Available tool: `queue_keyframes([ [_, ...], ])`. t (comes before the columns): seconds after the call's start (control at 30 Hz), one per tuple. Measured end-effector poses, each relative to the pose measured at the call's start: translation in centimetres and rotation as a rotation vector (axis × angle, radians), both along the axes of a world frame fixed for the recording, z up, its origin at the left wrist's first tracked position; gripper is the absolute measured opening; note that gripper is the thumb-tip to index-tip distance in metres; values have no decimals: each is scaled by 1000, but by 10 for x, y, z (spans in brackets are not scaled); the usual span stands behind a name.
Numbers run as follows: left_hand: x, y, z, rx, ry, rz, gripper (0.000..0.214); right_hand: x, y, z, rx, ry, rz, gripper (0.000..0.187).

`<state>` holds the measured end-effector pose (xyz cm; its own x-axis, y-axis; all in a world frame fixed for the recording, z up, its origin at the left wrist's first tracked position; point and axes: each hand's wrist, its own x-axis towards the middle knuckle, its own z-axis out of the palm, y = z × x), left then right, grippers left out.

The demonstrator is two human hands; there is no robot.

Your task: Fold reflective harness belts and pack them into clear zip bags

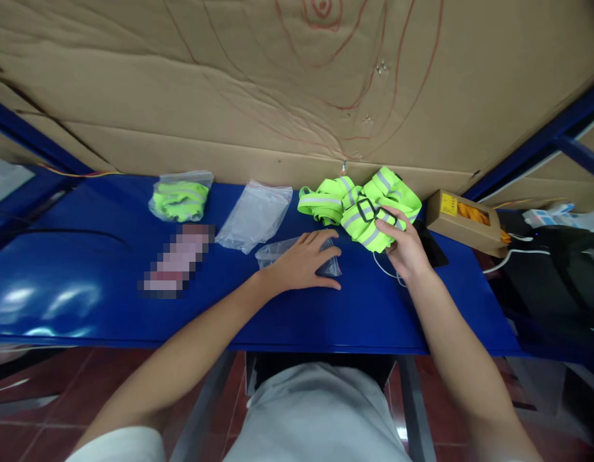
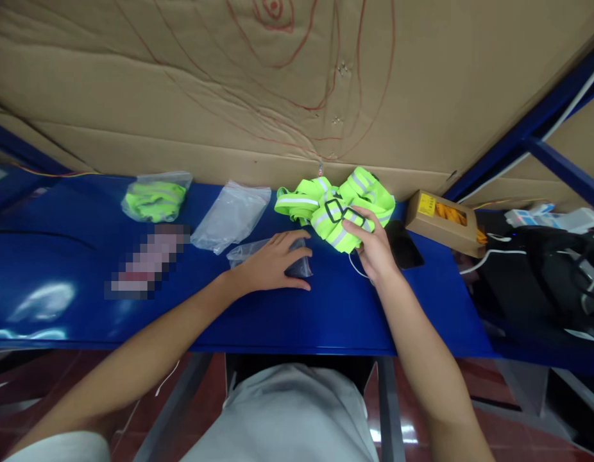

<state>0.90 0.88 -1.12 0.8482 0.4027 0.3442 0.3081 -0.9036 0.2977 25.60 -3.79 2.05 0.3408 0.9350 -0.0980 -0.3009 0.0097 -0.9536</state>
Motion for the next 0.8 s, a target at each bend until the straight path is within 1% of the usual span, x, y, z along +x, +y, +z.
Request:
queue_keyframes([
  [0.03, -1, -1, -1, -11, -45, 7, 61, -1, -1, 1, 1, -6, 15, 58],
  [0.1, -4, -3, 1, -53, -121, 4, 51, -4, -2, 2, -7, -19, 44, 59],
  [0.17, -5, -4, 5, -101, -169, -9, 38, -5, -3, 2, -25, -36, 64, 59],
  [0.23, -6, -4, 10, -117, -199, -9, 32, -5, -3, 2, -43, -49, 84, 59],
  [0.33, -6, -3, 11, -69, -249, 41, 31, -6, -3, 0, -71, -18, 134, 59],
  [0.43, -5, -3, 7, 13, -315, 104, 35, -9, -5, -2, -111, 23, 231, 58],
  [0.53, -3, -4, 1, 67, -330, 123, 37, -11, -7, -3, -123, -56, 319, 57],
  [0.6, -2, -4, -1, 57, -289, 121, 38, -10, -8, -4, -100, -149, 325, 56],
  [0.67, -2, -4, -1, 19, -249, 112, 47, -9, -8, -6, -58, -261, 311, 54],
  [0.7, -2, -4, 0, 4, -230, 105, 56, -8, -8, -7, -38, -325, 311, 53],
  [0.8, -5, 1, 0, -1, -108, 98, 95, -10, -9, -9, -6, -484, 383, 51],
])
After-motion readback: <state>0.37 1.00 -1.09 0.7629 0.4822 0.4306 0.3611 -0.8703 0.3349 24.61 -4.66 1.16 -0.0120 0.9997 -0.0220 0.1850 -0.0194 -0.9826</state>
